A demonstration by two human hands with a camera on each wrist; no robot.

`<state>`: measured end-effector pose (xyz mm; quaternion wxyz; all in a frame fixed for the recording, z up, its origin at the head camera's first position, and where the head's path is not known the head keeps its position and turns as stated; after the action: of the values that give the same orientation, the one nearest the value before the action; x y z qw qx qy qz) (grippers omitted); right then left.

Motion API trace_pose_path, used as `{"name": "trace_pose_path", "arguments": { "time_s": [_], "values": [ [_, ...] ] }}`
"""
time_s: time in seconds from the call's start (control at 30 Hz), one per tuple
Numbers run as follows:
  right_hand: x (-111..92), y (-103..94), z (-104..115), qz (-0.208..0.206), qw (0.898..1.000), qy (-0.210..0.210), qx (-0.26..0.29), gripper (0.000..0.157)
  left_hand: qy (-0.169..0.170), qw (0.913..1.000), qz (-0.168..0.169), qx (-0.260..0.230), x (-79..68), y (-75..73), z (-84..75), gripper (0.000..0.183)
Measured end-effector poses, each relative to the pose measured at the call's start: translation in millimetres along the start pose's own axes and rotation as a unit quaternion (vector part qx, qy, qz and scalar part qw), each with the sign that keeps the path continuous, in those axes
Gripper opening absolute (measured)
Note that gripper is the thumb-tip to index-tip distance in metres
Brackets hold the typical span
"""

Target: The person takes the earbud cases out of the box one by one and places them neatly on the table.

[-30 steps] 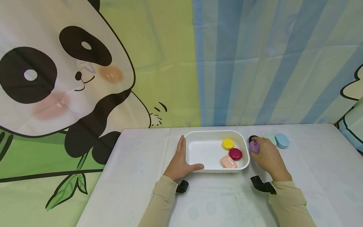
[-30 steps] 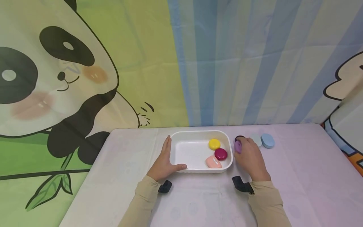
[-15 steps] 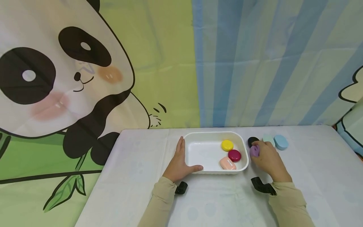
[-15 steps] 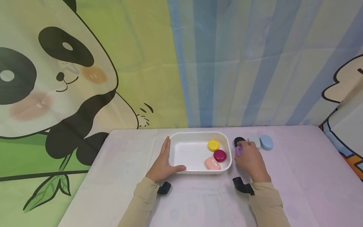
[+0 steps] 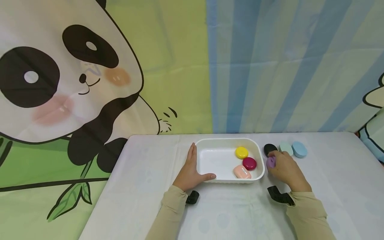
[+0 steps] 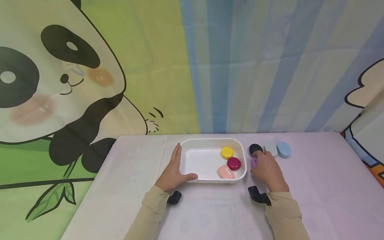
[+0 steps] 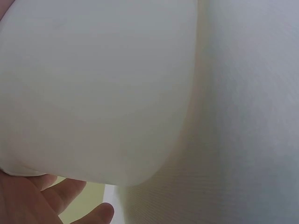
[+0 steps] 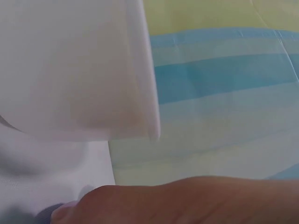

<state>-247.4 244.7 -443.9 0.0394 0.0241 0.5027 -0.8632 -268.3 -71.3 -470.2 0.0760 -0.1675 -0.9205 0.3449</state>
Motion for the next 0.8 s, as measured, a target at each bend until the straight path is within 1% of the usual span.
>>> {"name": "trace_pose_path", "arguments": {
  "time_s": [0.27, 0.43, 0.63, 0.8],
  "values": [
    [0, 4.6, -4, 0.011, 1.0, -0.003, -0.005, 0.034, 0.007, 1.0, -0.002, 0.002, 1.7, 1.5, 0.1, 0.141],
    [0, 3.3, -5, 0.021, 1.0, 0.007, -0.01, 0.038, 0.005, 1.0, -0.001, 0.0, 1.9, 1.1, -0.8, 0.14],
    [-4, -7.0, -3, 0.029, 0.999, 0.025, -0.004, 0.052, -0.003, 1.0, -0.004, -0.005, 1.0, 0.6, 0.0, 0.138],
    [-10, -18.1, 8, 0.008, 1.0, 0.01, 0.003, 0.051, -0.013, 0.9999, 0.002, -0.002, 2.0, 2.5, 2.7, 0.139]
  ]
}}
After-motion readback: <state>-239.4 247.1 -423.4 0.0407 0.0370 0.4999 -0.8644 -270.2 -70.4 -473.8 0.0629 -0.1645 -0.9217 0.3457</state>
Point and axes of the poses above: each hand's wrist, its own x-axis towards the middle knuckle, its own y-axis out of the palm, z = x × y, the point moved 10 cm from there along x, towards the middle knuckle, and after that the axes turned 3 degrees about z, right-handed, at the moved point
